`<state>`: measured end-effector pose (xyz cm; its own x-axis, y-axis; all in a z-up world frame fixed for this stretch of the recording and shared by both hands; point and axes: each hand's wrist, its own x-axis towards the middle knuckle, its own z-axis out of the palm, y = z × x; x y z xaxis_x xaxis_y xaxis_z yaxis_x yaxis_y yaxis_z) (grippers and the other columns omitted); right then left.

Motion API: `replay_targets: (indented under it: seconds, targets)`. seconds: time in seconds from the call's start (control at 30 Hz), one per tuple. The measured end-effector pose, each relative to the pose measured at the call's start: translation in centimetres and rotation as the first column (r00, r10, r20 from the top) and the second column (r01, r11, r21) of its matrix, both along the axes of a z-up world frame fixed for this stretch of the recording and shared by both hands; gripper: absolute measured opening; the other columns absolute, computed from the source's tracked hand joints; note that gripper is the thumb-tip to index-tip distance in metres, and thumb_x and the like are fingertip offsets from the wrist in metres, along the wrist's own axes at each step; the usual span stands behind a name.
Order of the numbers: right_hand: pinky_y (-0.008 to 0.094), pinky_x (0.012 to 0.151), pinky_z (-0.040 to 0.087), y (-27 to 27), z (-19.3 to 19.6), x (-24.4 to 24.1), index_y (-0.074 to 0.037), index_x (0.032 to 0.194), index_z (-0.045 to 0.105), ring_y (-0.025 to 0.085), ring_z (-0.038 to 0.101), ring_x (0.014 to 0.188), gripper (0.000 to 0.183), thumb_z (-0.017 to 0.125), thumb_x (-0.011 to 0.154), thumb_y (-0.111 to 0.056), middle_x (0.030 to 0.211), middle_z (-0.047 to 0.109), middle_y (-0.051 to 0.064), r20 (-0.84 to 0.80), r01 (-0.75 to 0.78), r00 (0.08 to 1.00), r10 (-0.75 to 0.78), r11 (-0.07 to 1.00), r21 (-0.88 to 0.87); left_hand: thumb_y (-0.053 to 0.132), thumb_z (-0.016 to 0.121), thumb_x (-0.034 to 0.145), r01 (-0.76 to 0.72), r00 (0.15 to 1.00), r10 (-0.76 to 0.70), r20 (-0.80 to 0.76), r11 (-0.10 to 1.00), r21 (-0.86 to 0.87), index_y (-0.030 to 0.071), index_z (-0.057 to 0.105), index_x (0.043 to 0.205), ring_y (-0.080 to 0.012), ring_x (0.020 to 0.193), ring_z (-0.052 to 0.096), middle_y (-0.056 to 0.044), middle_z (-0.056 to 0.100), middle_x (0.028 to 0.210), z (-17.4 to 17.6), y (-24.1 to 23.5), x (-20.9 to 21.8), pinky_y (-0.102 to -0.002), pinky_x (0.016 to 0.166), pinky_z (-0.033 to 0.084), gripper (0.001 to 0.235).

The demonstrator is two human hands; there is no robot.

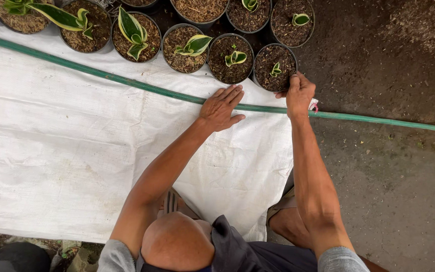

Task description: The person spreads a white sack on the ground, then places several small potted plants onto it in a neat row. They later retrieve another sack, spread it, and move larger potted plants onto it, arranging them in place.

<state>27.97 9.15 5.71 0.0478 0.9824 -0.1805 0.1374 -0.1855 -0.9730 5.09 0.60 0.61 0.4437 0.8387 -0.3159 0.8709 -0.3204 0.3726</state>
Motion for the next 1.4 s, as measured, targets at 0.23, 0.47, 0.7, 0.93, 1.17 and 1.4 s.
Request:
replay_targets:
  seconds: [0.23,0.47,0.7,0.93,1.17,1.4]
  targets:
    - [0.03,0.042,0.056,-1.2,1.9,0.2,0.016,0.124,0.065,0.015,0.065,0.05,0.036,0.043,0.104,-0.004,0.075,0.072,0.016,-0.01,0.156,0.988,-0.156,0.976,0.153,0.072,0.024,0.1,-0.027,0.999,0.027,-0.041,1.0,0.012,0.008,0.017,0.162,-0.0214,0.157,0.009,-0.008,0.012,0.171,-0.6,0.3,1.5,-0.042,0.128,0.011,0.089]
    - [0.029,0.041,0.054,-3.2,3.1,0.2,0.02,0.118,0.068,0.016,0.062,0.048,0.036,0.044,0.103,-0.003,0.076,0.071,0.017,-0.038,0.177,0.984,-0.173,0.978,0.11,0.075,0.027,0.096,-0.067,0.998,0.068,0.005,0.994,-0.081,0.012,0.013,0.164,-0.0231,0.157,0.01,-0.006,0.008,0.172,-0.4,2.3,3.3,-0.047,0.127,0.012,0.094]
    - [0.03,0.043,0.056,-3.4,0.8,0.0,0.02,0.117,0.067,0.018,0.067,0.051,0.036,0.044,0.103,-0.004,0.074,0.072,0.017,-0.048,0.246,0.969,-0.243,0.968,0.051,0.081,0.034,0.09,-0.022,0.999,0.016,-0.035,0.982,-0.189,0.016,0.009,0.165,-0.0247,0.158,0.006,-0.007,0.002,0.172,1.6,3.5,3.5,-0.047,0.127,0.011,0.102]
    - [0.031,0.045,0.059,-2.3,0.0,-2.1,0.018,0.112,0.066,0.018,0.067,0.05,0.036,0.043,0.101,-0.007,0.075,0.072,0.016,-0.091,0.23,0.97,-0.226,0.973,0.028,0.064,0.053,0.094,-0.048,0.983,0.057,0.175,0.997,-0.054,0.005,0.043,0.153,-0.0244,0.157,0.021,-0.015,0.03,0.165,0.4,2.3,2.6,-0.042,0.128,0.016,0.083]
    - [0.031,0.045,0.059,-2.7,-1.2,-2.8,0.017,0.109,0.068,0.018,0.067,0.049,0.036,0.044,0.1,-0.007,0.075,0.071,0.016,-0.035,0.278,0.96,-0.278,0.961,0.004,0.041,0.061,0.096,-0.156,0.944,0.102,0.314,0.976,0.153,-0.002,0.06,0.136,-0.0302,0.147,0.039,-0.018,0.052,0.151,-3.1,-0.8,2.1,-0.044,0.123,0.025,0.059]
    - [0.036,0.052,0.06,0.1,-2.4,1.1,0.023,0.097,0.066,0.023,0.063,0.063,0.059,0.055,0.112,-0.034,0.073,0.062,0.012,0.357,0.347,0.883,-0.304,0.936,-0.062,0.044,0.059,0.102,-0.459,0.7,0.369,0.611,0.889,-0.011,0.003,0.072,0.121,-0.0328,0.136,0.06,-0.022,0.068,0.133,-1.8,-0.9,1.6,-0.041,0.113,0.047,0.047]
